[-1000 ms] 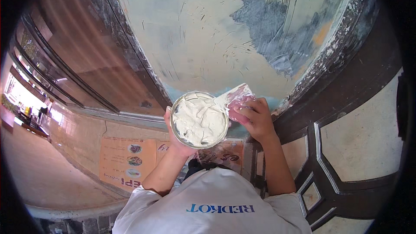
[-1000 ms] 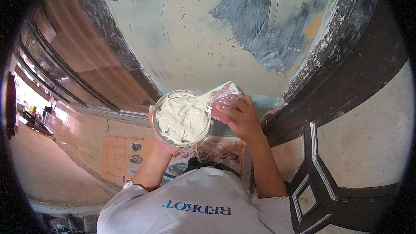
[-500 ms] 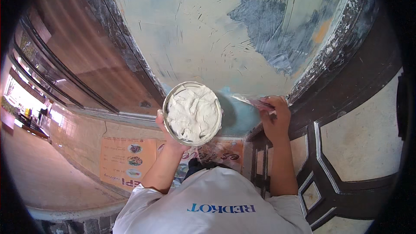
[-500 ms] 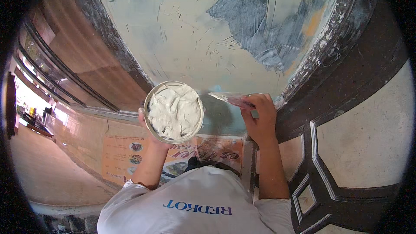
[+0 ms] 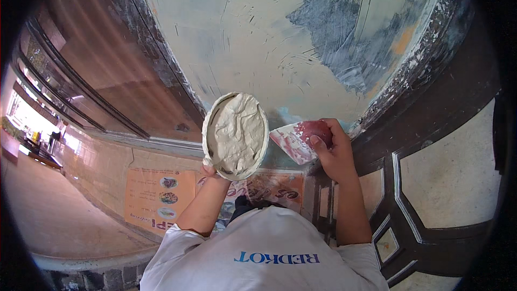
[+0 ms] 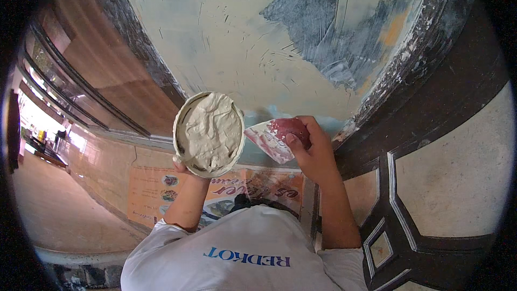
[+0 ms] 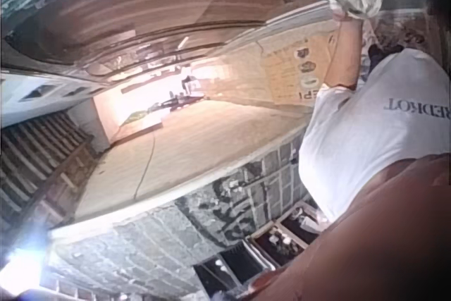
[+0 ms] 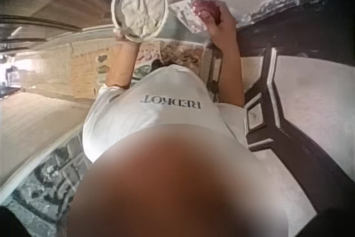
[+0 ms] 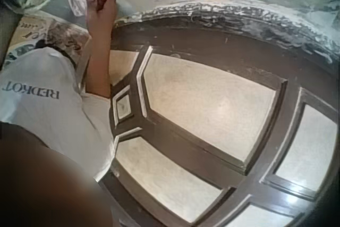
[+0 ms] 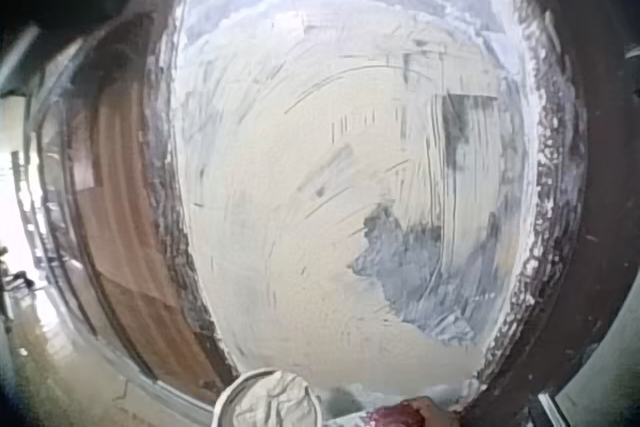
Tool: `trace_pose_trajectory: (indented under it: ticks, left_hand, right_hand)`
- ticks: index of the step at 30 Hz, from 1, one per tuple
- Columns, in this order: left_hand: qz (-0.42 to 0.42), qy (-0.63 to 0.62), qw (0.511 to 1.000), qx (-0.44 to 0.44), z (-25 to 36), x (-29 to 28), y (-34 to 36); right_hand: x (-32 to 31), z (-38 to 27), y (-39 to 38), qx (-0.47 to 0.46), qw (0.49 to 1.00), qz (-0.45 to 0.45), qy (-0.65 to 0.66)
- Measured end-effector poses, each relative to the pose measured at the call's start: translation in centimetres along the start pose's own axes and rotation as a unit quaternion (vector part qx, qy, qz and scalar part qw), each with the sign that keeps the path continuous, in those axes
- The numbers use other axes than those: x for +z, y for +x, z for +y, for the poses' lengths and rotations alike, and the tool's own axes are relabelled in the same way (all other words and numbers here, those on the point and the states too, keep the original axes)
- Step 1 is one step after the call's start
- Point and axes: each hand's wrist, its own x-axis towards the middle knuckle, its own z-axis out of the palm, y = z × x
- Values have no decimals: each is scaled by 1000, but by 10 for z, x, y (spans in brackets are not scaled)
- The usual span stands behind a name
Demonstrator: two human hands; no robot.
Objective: The person applies plaster from a tub to a circular wall area using a putty knife.
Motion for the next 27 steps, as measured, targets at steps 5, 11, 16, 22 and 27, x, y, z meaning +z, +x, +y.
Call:
trace_pose_trajectory:
  ticks: [5, 11, 16, 22, 27]
  left_hand:
    - [7, -14, 1000, 3, 0, 3, 4]
    - [13, -95, 993, -65, 2, 13, 10]
    - [-10, -116, 993, -12, -3, 0, 7]
    - [-73, -46, 996, -9, -1, 7, 12]
    - [-81, 34, 996, -26, -4, 4, 12]
  right_hand:
    - [-7, -12, 14, -32, 999, -16, -37]
    - [-20, -25, 25, -5, 993, 5, -118]
    - [-17, -33, 28, -140, 968, 20, -206]
    - [-13, -38, 28, -222, 935, 41, -275]
    - [-7, -38, 24, -276, 928, 59, -245]
